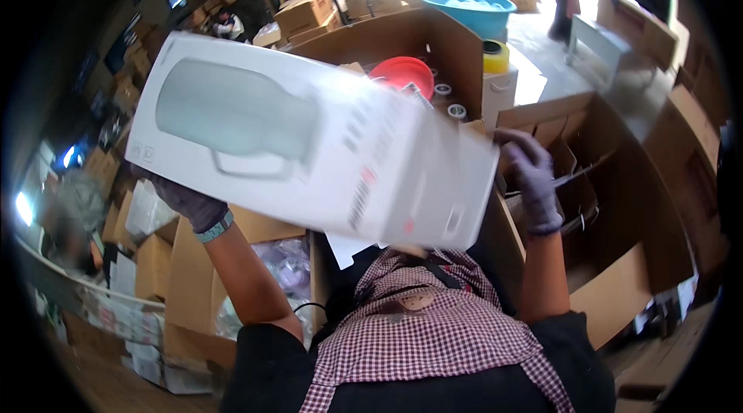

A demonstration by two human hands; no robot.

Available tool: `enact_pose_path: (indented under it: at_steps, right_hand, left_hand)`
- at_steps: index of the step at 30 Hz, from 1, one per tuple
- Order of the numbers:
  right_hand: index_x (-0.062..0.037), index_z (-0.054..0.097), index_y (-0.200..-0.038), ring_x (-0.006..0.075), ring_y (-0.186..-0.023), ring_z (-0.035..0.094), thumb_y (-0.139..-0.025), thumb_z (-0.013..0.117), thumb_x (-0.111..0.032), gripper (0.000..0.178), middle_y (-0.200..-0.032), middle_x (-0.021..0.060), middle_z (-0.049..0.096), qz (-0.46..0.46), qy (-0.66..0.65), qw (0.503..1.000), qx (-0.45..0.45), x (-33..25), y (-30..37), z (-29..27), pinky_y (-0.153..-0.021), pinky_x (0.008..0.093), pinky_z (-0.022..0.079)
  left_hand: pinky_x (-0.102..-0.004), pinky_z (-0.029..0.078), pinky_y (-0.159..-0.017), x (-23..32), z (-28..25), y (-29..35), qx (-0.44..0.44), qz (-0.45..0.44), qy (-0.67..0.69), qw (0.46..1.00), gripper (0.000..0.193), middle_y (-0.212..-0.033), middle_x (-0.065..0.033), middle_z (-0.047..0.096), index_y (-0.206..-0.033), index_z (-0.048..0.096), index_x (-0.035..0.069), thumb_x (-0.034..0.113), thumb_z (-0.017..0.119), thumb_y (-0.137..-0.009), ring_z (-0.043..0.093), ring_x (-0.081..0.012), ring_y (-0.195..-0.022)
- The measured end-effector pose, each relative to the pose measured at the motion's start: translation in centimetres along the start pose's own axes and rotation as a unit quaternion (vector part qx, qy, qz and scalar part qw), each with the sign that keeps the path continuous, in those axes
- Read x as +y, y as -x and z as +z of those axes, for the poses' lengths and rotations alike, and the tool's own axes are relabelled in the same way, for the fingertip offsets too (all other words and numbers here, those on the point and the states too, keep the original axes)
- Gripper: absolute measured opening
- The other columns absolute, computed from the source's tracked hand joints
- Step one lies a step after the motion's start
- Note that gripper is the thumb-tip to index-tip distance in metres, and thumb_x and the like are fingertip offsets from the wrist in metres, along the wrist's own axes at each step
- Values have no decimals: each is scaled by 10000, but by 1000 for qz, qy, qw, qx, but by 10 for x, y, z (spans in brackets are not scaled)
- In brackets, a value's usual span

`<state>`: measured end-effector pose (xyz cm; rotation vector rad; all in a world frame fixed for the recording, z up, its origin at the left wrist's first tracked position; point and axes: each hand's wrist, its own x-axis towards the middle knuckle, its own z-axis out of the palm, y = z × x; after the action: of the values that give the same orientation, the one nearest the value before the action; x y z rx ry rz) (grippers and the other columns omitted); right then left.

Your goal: The person assembles flat cardboard boxes by folding and interlocking the flaps. They then place the assembled boxes into a larger cardboard container.

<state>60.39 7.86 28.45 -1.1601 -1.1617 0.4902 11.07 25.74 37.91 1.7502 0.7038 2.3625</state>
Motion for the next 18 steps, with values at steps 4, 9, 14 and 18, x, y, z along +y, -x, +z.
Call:
enact_pose_path:
  at_steps: [4,9,14,18]
  right_hand:
    - [-10,565,-1354,247,-1193,604,-801,784,-115,605,-1311,139,616,-137,87,979,-122,21,39,31,-1031,360,478]
    - [-58,489,-1450,284,-1276,548,-649,881,-142,896,-1414,146,530,-130,-40,989,-53,15,79,18,-1053,376,471]
    - [-21,654,-1236,188,-951,678,-889,762,-250,430,-1077,99,712,226,14,972,66,2,127,-84,-836,323,554]
    - [52,624,-1230,183,-865,674,-884,774,-272,497,-1034,100,703,184,49,948,254,-8,181,-163,-799,322,557]
  left_hand:
    - [-422,453,-1074,14,76,30,27,-253,227,940,771,-1528,-105,420,-1502,395,132,706,362,-989,464,-269,-1363]
    - [-453,408,-1119,21,153,127,-28,-462,294,836,799,-1508,-77,460,-1513,401,145,718,440,-958,446,-296,-1355]
    - [-518,414,-1036,27,207,251,-291,-517,253,764,589,-1443,-88,495,-1530,356,156,434,510,-1035,456,-269,-1301]
    - [-526,348,-1097,101,232,288,-448,-606,142,642,724,-1497,-141,404,-1570,243,77,385,575,-1006,413,-290,-1372]
